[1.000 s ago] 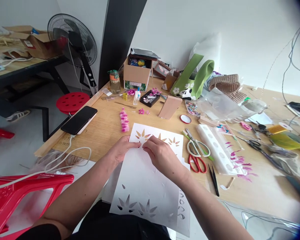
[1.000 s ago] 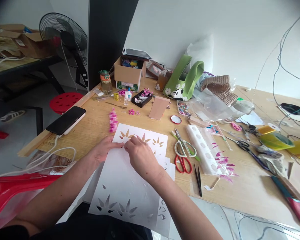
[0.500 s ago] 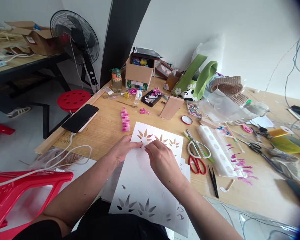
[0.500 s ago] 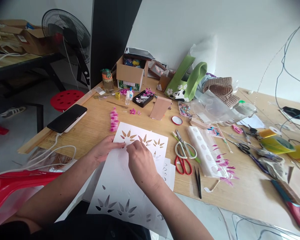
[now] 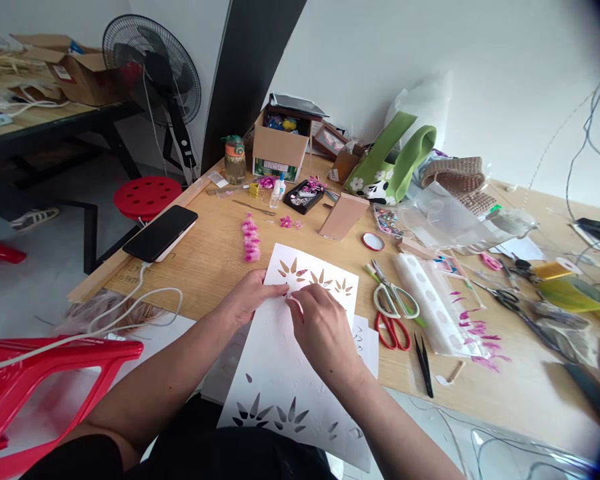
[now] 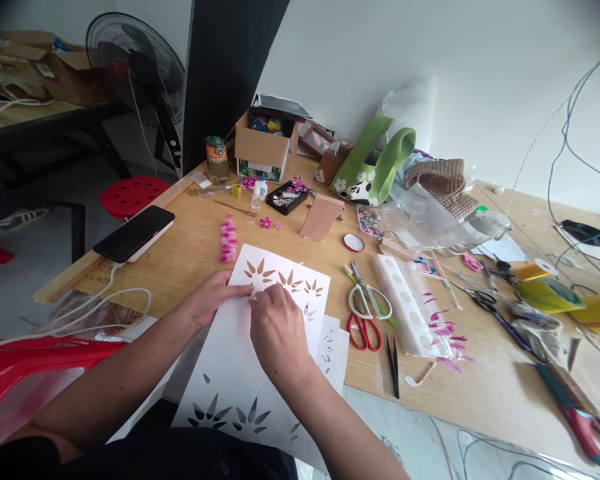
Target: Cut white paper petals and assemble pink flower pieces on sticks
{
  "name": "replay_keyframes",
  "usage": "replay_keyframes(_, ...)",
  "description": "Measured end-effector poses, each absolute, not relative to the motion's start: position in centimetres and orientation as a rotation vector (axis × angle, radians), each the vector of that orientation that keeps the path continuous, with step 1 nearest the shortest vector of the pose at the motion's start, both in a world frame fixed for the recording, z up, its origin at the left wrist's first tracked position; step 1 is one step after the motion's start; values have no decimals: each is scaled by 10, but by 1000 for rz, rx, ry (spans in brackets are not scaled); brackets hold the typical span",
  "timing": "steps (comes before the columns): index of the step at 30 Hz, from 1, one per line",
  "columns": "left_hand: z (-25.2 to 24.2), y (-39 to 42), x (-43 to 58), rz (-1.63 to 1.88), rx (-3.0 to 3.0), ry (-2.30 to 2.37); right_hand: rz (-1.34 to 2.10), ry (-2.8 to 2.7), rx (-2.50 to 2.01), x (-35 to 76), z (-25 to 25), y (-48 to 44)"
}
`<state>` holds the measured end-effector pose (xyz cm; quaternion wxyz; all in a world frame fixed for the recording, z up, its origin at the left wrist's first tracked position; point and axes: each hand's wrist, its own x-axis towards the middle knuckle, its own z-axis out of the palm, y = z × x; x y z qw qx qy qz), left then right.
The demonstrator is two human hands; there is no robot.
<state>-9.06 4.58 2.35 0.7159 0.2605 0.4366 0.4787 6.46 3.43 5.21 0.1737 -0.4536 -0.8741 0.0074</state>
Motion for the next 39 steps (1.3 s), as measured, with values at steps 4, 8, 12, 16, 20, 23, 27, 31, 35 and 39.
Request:
replay_keyframes(4, 23, 45, -89, 1089, 588, 942, -47, -2473, -1315, 63, 53, 32)
replay_keyframes(8, 23, 44, -87, 1098, 590, 975, -76, -2477, -1356, 62, 52, 31)
replay_keyframes(12, 24, 44, -86, 1093, 588, 1003, -126, -2502, -1385, 59, 51, 30)
replay_keyframes(16, 25, 45, -85, 1098, 605, 993, -203, -2496, -1402, 56, 48, 29)
replay_keyframes(20, 27, 45, -84, 1097, 588, 1008, -325, -2457, -1361, 53, 46, 29)
replay_keyframes(23, 31, 44, -83, 1107, 586, 1004, -399, -2420, -1351, 52, 44, 30)
replay_keyframes(27, 35, 44, -83, 1115, 582, 1006, -457, -2372, -1345, 50, 43, 31)
replay_keyframes(31, 34, 45, -83, 1147, 569, 1036, -452, -2362, -1370, 49, 43, 30)
replay_keyframes(35, 31, 46, -82, 1167, 600, 1029, -435, -2351, -1390, 49, 42, 30)
replay_keyframes(39, 29, 46, -82, 1165, 622, 1037, -442, -2333, -1391, 48, 41, 30)
